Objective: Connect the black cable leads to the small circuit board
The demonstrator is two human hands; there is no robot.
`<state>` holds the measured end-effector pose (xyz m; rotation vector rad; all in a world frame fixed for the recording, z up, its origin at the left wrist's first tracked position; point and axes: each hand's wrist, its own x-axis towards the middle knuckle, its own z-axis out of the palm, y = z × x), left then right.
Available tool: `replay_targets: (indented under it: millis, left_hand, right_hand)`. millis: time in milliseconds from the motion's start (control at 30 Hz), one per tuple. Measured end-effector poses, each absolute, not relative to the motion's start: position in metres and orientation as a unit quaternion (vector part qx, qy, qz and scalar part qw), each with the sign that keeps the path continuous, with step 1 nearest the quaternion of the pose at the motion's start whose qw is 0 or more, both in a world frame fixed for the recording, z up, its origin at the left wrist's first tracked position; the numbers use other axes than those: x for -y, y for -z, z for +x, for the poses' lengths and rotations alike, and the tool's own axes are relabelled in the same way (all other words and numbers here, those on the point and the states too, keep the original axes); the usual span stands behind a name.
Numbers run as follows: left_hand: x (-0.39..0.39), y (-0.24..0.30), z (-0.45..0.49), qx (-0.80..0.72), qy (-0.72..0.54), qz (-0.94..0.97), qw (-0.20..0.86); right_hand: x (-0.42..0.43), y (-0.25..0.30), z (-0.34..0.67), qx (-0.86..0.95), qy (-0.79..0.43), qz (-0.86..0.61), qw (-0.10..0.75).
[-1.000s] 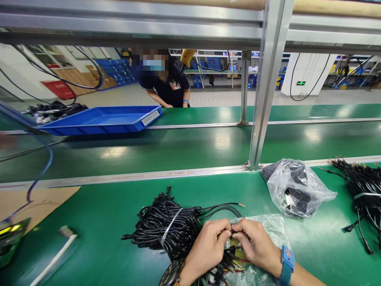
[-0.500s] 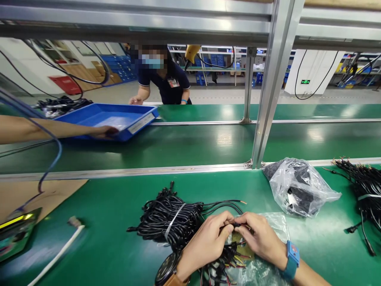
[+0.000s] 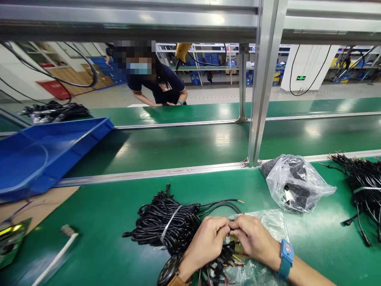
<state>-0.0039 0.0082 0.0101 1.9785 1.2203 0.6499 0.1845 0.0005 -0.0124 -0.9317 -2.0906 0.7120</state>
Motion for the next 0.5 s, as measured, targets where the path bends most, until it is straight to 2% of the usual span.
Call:
replay_targets:
  millis: [167,500]
  left_hand:
    - [-0.008,-0.017,-0.006,-0.477,-0.241,0.767,0.356]
    - [-0.008,-0.017,-0.006,-0.495,-0.247,0.756,0.350]
  right_hand:
    - [-0.004,0.008,0.187,0.810,-0.278,-0.347,0.382]
    - [0.000,0.019,0.191,0.756,-0.339,-0.423,0.366]
